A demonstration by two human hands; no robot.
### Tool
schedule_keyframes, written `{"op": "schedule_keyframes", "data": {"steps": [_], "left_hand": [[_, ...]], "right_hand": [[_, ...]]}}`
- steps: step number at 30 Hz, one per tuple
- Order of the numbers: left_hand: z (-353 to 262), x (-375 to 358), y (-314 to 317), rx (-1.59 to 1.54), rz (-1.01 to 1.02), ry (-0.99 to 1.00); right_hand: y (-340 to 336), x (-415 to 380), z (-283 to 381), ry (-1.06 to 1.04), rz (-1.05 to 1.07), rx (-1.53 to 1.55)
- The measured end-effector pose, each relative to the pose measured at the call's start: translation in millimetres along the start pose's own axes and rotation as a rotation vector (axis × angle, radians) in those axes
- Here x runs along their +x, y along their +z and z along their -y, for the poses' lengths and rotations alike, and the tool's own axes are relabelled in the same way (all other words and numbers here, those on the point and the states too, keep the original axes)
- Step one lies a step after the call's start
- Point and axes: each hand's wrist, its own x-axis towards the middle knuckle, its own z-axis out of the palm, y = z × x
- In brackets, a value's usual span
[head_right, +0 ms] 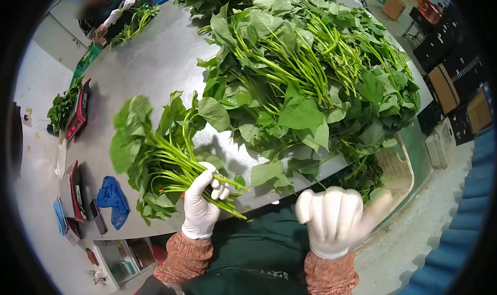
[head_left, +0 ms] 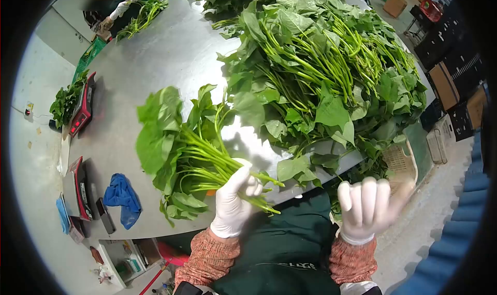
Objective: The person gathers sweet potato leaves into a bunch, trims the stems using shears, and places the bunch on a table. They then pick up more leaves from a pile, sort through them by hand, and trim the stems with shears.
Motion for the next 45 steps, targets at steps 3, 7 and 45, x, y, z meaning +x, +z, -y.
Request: {"op": "schedule_keyframes", "data": {"steps": [3,7,45], "left_hand": [[-5.7,-0.2,4.4,0.12,0.025,0.076],[-10.6,-3.2,-1.1,0.202,0.078,0.165],[9.1,-19.3,-16.7,0.122,0.503,-0.269]], "right_hand": [[30.0,-11.8,14.7,-0.091,0.456,0.055],[54.0,-21.9,32.9,-0.088,0.702,0.294],[9.4,45.5,-44.0,-0.182,0.897,-1.471]]}}
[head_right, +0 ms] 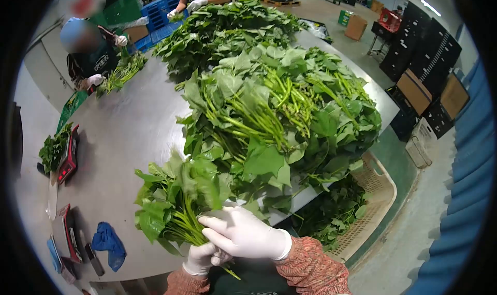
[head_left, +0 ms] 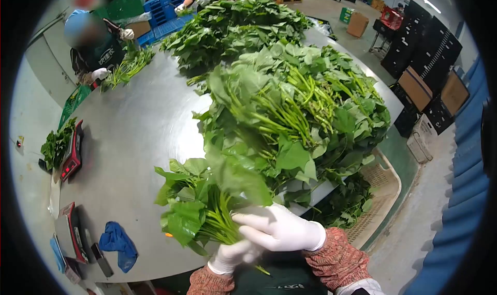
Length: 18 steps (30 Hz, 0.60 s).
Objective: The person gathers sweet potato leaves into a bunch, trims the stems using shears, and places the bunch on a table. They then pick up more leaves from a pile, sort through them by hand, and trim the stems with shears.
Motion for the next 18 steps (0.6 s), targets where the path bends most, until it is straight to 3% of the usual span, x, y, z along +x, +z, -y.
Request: {"op": "schedule_keyframes", "data": {"steps": [1,2,4,6,8,10,11,14,18], "left_hand": [[0.1,4.9,-0.5,-0.049,0.068,0.005],[-8.3,10.9,4.7,0.093,0.047,0.009],[-18.8,13.4,11.4,0.016,-0.094,0.1],[-26.6,12.5,7.0,-0.018,-0.216,0.167],[-30.4,11.2,4.6,-0.102,-0.249,0.198],[-27.3,12.2,9.9,-0.058,-0.294,0.182],[-26.0,12.3,11.7,-0.036,-0.32,0.174],[-22.4,10.0,10.8,0.01,-0.307,0.17],[-25.3,11.6,8.9,-0.042,-0.325,0.201]], "right_hand": [[-1.5,1.8,-0.1,0.184,-0.053,0.096],[-19.1,7.0,4.4,0.363,0.034,0.17],[-40.0,10.0,-10.3,0.414,-0.266,0.104],[-63.7,8.7,-38.2,0.469,-0.571,-0.239],[-74.8,7.7,-70.5,0.644,-0.612,-0.551],[-68.1,1.1,-104.5,0.794,-0.434,-0.871],[-67.3,0.9,-110.7,0.76,-0.426,-0.814],[-67.8,-1.1,-107.8,0.596,-0.72,-0.409],[-77.7,6.7,-67.7,0.684,-0.973,0.249]]}}
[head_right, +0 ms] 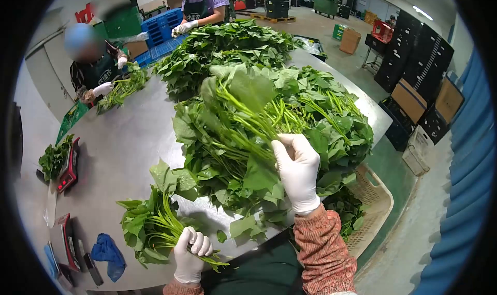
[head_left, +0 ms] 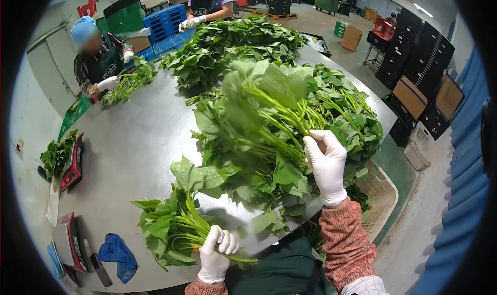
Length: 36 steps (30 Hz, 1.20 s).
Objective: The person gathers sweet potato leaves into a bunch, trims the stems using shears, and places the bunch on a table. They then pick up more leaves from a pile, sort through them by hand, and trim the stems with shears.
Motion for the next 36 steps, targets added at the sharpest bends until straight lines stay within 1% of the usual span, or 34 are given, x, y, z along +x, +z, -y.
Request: {"op": "schedule_keyframes", "data": {"steps": [3,5,8,9,10,12,13,14,16,17,18,20,23,24,26,27,28,29,30,32,34,35,36], "left_hand": [[1.4,0.6,-1.2,-0.021,-0.049,0.019],[1.8,2.3,0.2,-0.011,-0.046,0.033],[2.3,1.3,0.8,0.009,-0.048,0.049],[1.7,1.5,0.9,0.019,-0.054,0.055],[0.0,2.7,0.6,0.025,-0.02,0.063],[-1.8,4.3,6.1,0.026,-0.056,0.079],[-3.9,4.2,12.9,0.036,-0.099,0.055],[-5.1,4.9,19.3,0.044,-0.142,0.032],[0.6,10.7,23.9,0.06,-0.145,0.05],[1.0,10.1,27.8,0.038,-0.189,-0.013],[6.5,10.3,23.4,0.0,-0.252,-0.068],[17.6,14.4,18.4,0.061,-0.338,0.038],[12.6,15.5,15.8,0.189,-0.285,0.068],[9.0,17.4,13.6,0.177,-0.289,0.061],[4.1,19.6,8.3,0.146,-0.314,0.056],[4.8,19.3,6.2,0.107,-0.35,0.018],[4.8,18.1,5.3,0.15,-0.306,0.023],[5.0,17.6,4.5,0.196,-0.259,0.025],[7.0,15.9,4.0,0.242,-0.212,0.017],[12.8,13.2,9.2,0.234,-0.199,0.005],[9.3,9.2,21.6,0.243,-0.181,0.002],[9.2,9.0,16.3,0.288,-0.159,0.006],[7.7,9.0,15.0,0.285,-0.148,0.022]], "right_hand": [[2.9,-8.7,21.9,0.033,-0.025,0.143],[5.7,-14.8,32.6,0.048,-0.036,0.196],[7.6,-37.5,30.9,0.088,0.078,0.218],[9.9,-51.1,29.9,0.121,0.1,0.136],[8.7,-65.2,12.2,0.018,0.166,0.02],[14.6,-95.4,-2.5,-0.102,0.267,-0.09],[17.0,-109.3,-4.0,-0.075,0.311,-0.147],[19.0,-123.1,-8.8,0.008,0.343,-0.155],[18.9,-137.3,-16.5,-0.138,0.449,-0.296],[21.2,-145.4,-21.0,-0.189,0.445,-0.312],[20.0,-149.3,-21.9,-0.263,0.491,-0.375],[18.0,-154.1,-21.8,-0.355,0.502,-0.464],[6.4,-153.9,-24.7,-0.212,0.492,-0.203],[-0.8,-163.7,-31.1,0.164,0.36,0.288],[-16.5,-146.6,-37.8,0.394,0.02,0.674],[-19.2,-137.8,-42.0,0.371,0.027,0.722],[-19.3,-130.1,-45.3,0.343,0.027,0.772],[-19.1,-124.5,-42.0,0.302,0.22,0.718],[-13.3,-124.7,-34.6,0.302,0.308,0.646],[0.9,-120.5,-16.2,0.362,0.534,0.332],[19.5,-111.6,-8.4,0.296,0.727,-0.143],[28.6,-110.5,-8.5,0.294,0.785,-0.224],[34.4,-111.1,-14.0,0.213,0.876,-0.226]]}}
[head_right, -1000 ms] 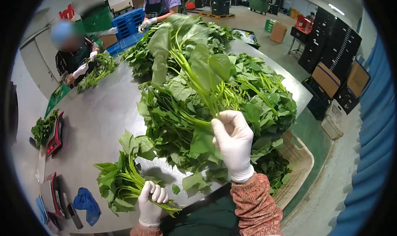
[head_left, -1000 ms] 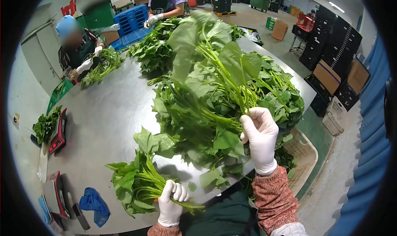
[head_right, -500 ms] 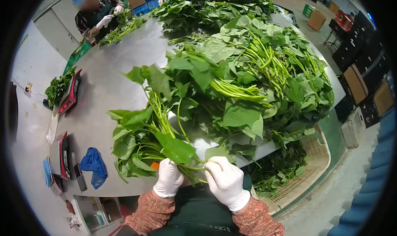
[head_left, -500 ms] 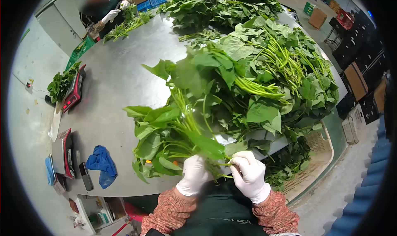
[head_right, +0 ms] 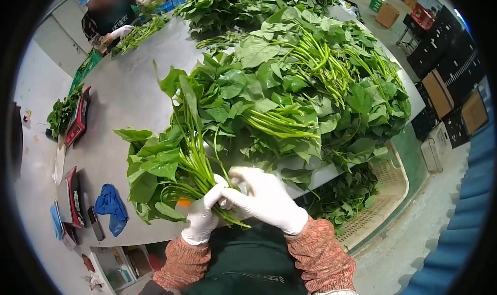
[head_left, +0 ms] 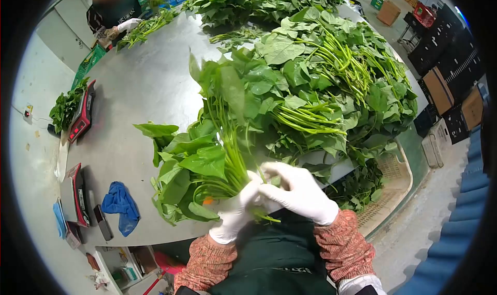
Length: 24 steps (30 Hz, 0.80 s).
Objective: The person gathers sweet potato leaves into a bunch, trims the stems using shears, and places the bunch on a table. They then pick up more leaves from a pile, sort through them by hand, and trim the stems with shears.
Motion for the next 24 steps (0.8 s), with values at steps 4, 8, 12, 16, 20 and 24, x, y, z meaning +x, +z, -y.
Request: {"op": "schedule_keyframes", "data": {"steps": [4,8,12,16,20,24], "left_hand": [[-2.5,-3.8,-9.8,-0.061,-0.037,0.022],[5.0,1.1,-15.7,-0.095,-0.102,0.017],[-3.3,10.6,-28.1,-0.152,-0.163,0.026],[0.7,6.6,-22.0,-0.145,-0.021,0.025],[1.2,-1.0,-19.8,-0.126,0.086,0.008],[-2.7,-10.7,-17.8,-0.061,0.239,0.032]], "right_hand": [[13.8,-1.2,2.0,0.066,0.053,0.279],[13.0,-22.2,-8.0,-0.211,-0.316,0.402],[-65.0,-41.0,-29.7,-0.669,-0.599,1.037],[-66.0,-35.6,-13.3,-0.507,-0.69,0.939],[-20.5,-16.9,10.7,-0.082,-0.118,0.27],[18.6,30.2,5.8,0.097,0.098,0.34]]}}
